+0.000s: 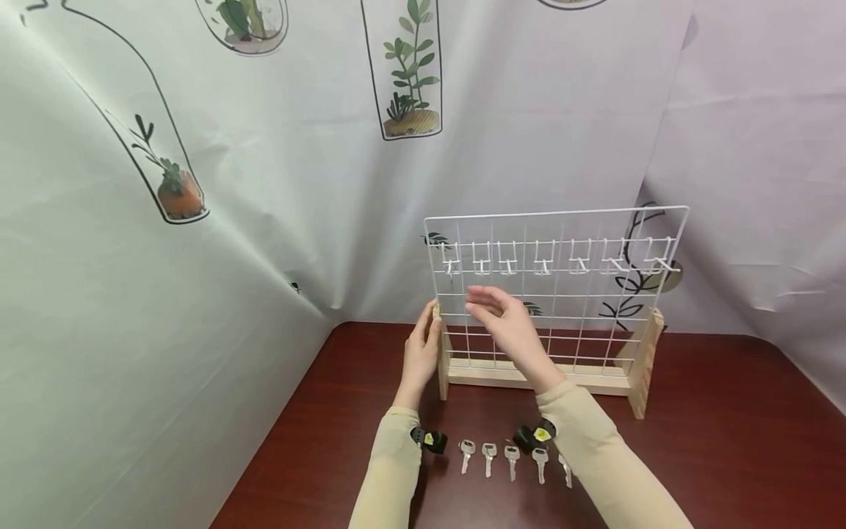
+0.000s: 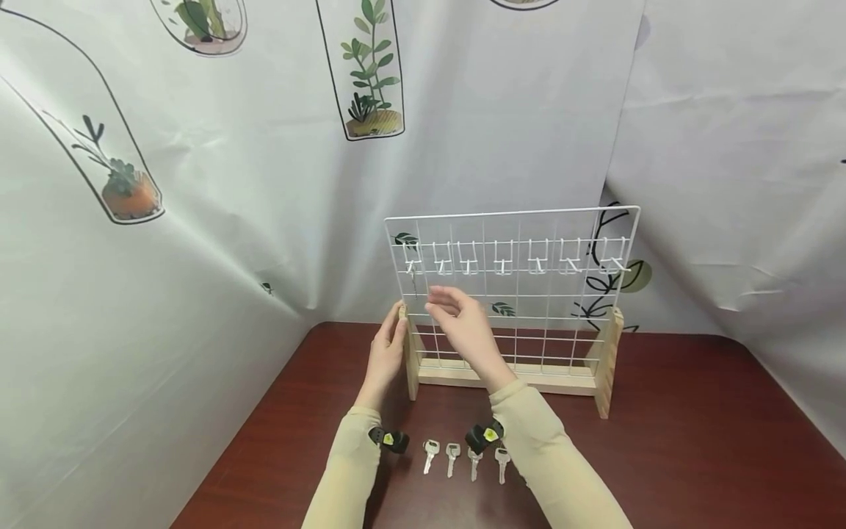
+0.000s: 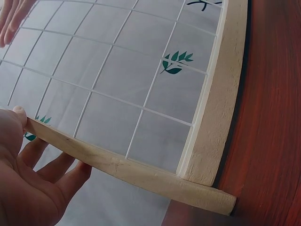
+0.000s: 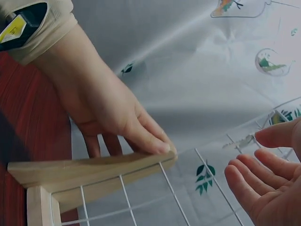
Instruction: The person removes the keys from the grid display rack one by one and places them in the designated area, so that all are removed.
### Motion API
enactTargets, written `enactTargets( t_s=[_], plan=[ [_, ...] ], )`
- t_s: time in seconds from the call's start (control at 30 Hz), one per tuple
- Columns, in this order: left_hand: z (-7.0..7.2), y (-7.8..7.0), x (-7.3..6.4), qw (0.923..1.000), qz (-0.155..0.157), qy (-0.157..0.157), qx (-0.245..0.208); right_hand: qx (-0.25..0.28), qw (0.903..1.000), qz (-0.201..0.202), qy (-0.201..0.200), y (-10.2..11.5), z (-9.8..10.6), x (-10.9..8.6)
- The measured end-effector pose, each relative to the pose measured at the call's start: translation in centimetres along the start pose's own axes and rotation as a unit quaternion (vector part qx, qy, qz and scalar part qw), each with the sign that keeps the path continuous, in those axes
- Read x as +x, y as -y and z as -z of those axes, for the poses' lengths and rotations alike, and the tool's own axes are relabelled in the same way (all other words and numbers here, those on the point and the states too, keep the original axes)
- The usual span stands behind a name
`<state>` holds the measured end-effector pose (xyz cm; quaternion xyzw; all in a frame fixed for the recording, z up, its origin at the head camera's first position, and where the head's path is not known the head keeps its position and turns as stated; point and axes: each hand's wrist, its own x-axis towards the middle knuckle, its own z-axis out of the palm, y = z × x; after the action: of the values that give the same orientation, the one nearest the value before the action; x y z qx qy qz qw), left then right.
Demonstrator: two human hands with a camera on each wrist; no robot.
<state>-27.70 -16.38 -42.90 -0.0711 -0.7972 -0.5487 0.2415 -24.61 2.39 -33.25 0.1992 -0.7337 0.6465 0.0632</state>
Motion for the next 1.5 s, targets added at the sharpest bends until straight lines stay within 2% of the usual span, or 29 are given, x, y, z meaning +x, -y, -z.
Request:
enactTargets(
  t_s=[0.37,0.87,1.13,1.23,1.5],
  plan=[
    [-0.1,0.0,0.1,1.0000,0.003,-0.001,0.002,0.049,0.9987,-0.012,-0.005,0.6,-1.6,1.2],
    [-0.2,0.3,0.2,1.0000,0.005,0.005,0.001,0.067,0.9968,-0.043,0.010,0.6,-2.3,2.2],
    [-0.3,0.3,0.2,1.0000,0.004,0.006,0.002,0.143,0.9887,-0.037,0.027,0.7,-2.3,2.3],
    [-0.2,0.3,0.2,1.0000,0.004,0.004,-0.002,0.156,0.9867,-0.034,0.029,0.8,-2.3,2.3],
    [-0.3,0.1,0.1,1.0000,0.006,0.000,0.000,0.139,0.9892,-0.042,0.020,0.9,-2.8,2.3]
  ],
)
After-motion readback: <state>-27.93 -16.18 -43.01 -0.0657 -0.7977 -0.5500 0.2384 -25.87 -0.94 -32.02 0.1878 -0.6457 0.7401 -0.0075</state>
